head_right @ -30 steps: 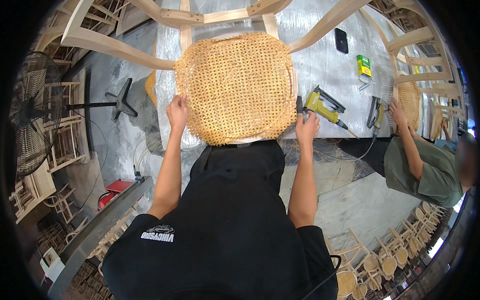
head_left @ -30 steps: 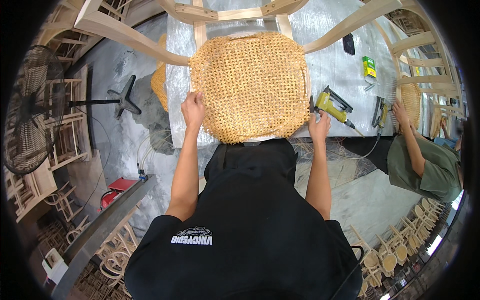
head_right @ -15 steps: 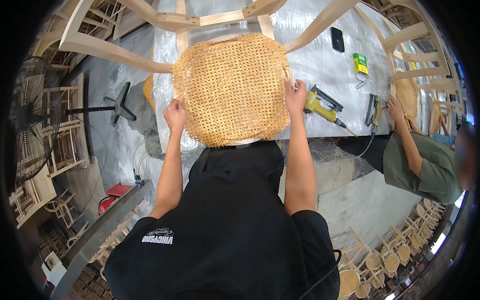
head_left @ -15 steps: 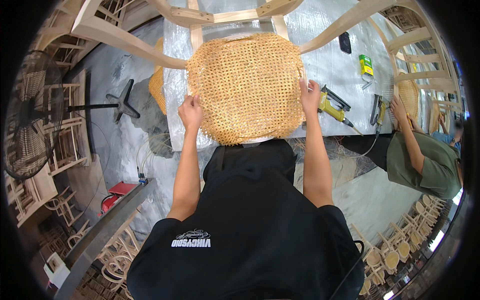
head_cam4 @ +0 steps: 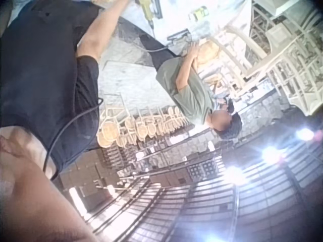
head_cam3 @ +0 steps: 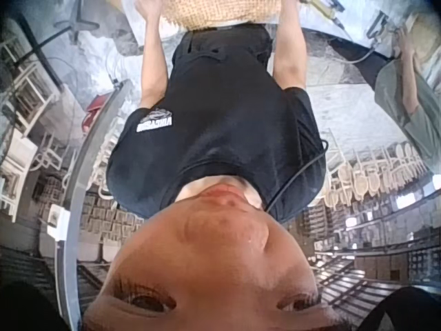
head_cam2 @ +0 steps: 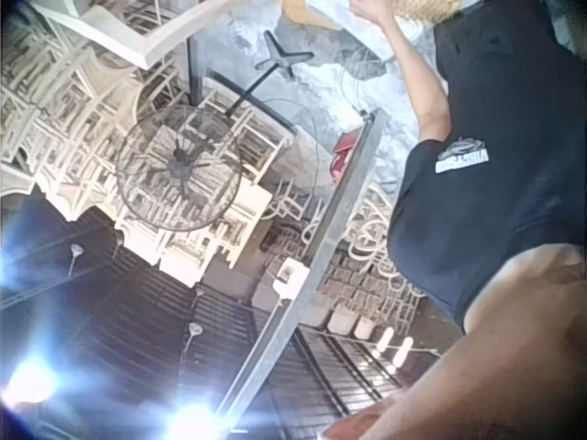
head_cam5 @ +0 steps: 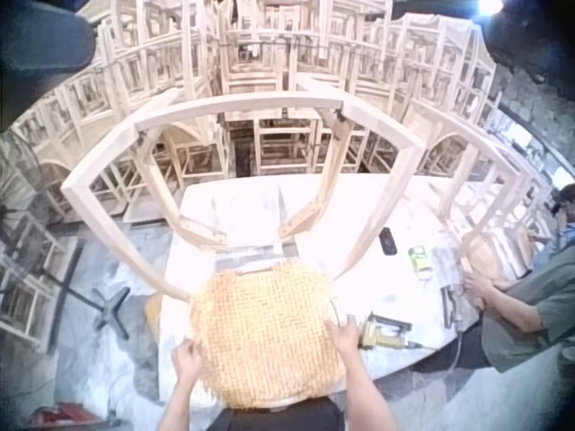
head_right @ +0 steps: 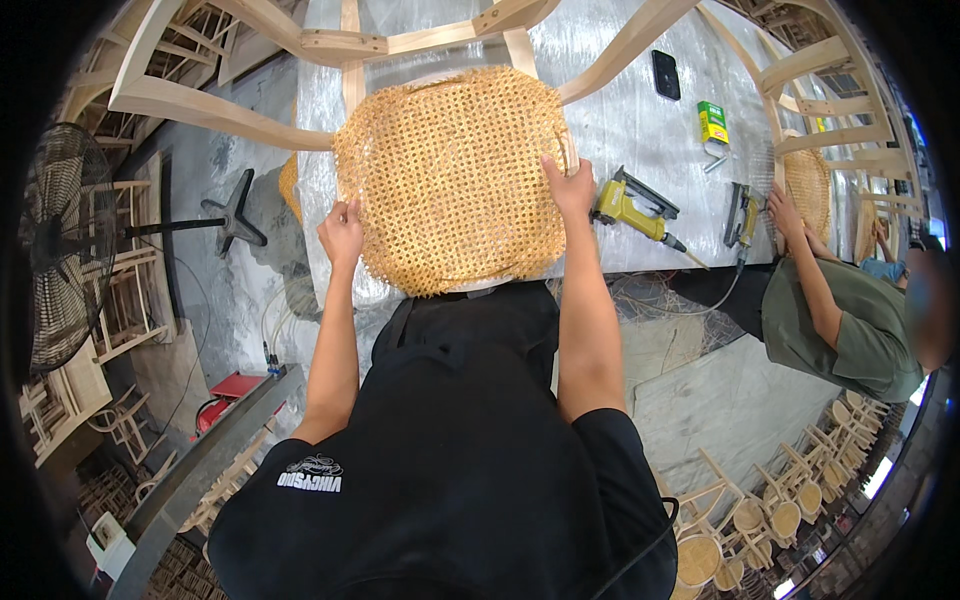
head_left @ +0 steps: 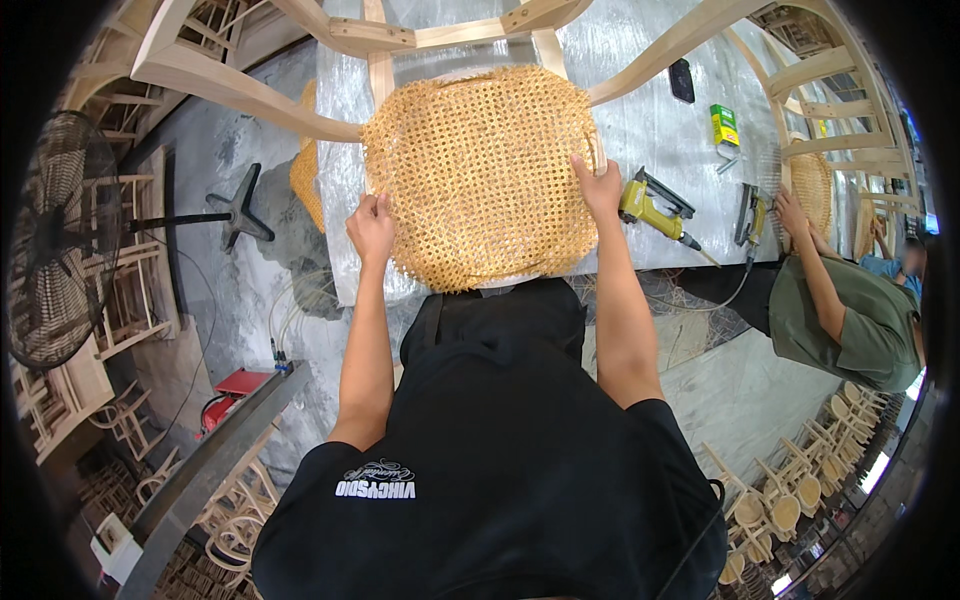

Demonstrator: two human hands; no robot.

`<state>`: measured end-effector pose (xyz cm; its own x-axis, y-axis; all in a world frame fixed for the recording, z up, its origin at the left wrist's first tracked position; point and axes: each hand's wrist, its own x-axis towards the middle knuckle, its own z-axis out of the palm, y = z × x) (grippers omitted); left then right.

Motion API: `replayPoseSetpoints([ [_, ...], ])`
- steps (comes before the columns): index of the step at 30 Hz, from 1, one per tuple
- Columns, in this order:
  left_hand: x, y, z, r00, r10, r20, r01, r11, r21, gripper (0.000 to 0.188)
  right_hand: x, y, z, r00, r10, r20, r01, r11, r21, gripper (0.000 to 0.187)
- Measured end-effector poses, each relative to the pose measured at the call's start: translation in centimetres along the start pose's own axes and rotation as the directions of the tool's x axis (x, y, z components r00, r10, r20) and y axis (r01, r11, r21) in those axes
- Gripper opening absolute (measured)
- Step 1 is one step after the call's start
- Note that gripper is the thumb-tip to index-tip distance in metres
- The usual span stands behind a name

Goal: The person attaches a woven cane seat to a wooden chair frame. They position the cane over the frame, use a staple gun to secure it, and trim excess material with a utility knife. The person repeatedly staples and trims around the perimeter to fit the seat.

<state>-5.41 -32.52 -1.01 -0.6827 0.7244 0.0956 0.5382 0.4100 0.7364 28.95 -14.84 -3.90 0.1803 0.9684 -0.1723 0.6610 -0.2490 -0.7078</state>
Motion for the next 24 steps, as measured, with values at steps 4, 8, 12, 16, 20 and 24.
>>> replayPoseSetpoints([
  [4, 0.5, -1.0, -0.4, 0.998, -0.036, 0.055, 0.027, 0.987, 0.157, 0.028, 0.4, -0.7, -0.1, 0.997, 0.034, 0.069, -0.030, 0.998, -0.058, 0.079],
  [8, 0.1, -0.9, 0.1, 1.000, -0.030, 0.009, 0.028, 0.992, 0.120, 0.027, -0.1, 0.1, -0.5, 1.000, -0.020, 0.014, 0.019, 0.997, 0.073, 0.068],
  [12, -0.3, -1.0, 0.2, 1.000, -0.018, -0.003, 0.018, 0.996, 0.083, 0.027, -2.8, 3.8, -2.9, 0.958, -0.159, -0.238, 0.205, 0.962, 0.181, 0.048],
  [16, 0.2, -1.3, 0.3, 1.000, 0.006, -0.026, -0.004, 0.998, 0.070, 0.026, -6.1, 7.1, -5.1, 0.966, -0.228, -0.123, 0.192, 0.949, -0.250, 0.041],
  [20, 0.1, -1.3, -0.1, 0.998, 0.059, -0.018, -0.059, 0.998, 0.006, 0.027, -7.2, 6.1, -4.4, 0.994, -0.090, -0.055, 0.072, 0.961, -0.266, 0.046],
  [24, 0.3, -1.6, -0.1, 0.991, 0.129, 0.025, -0.131, 0.988, 0.085, 0.024, -6.4, 5.9, -5.5, 0.997, 0.000, 0.082, 0.038, 0.887, -0.460, 0.055],
])
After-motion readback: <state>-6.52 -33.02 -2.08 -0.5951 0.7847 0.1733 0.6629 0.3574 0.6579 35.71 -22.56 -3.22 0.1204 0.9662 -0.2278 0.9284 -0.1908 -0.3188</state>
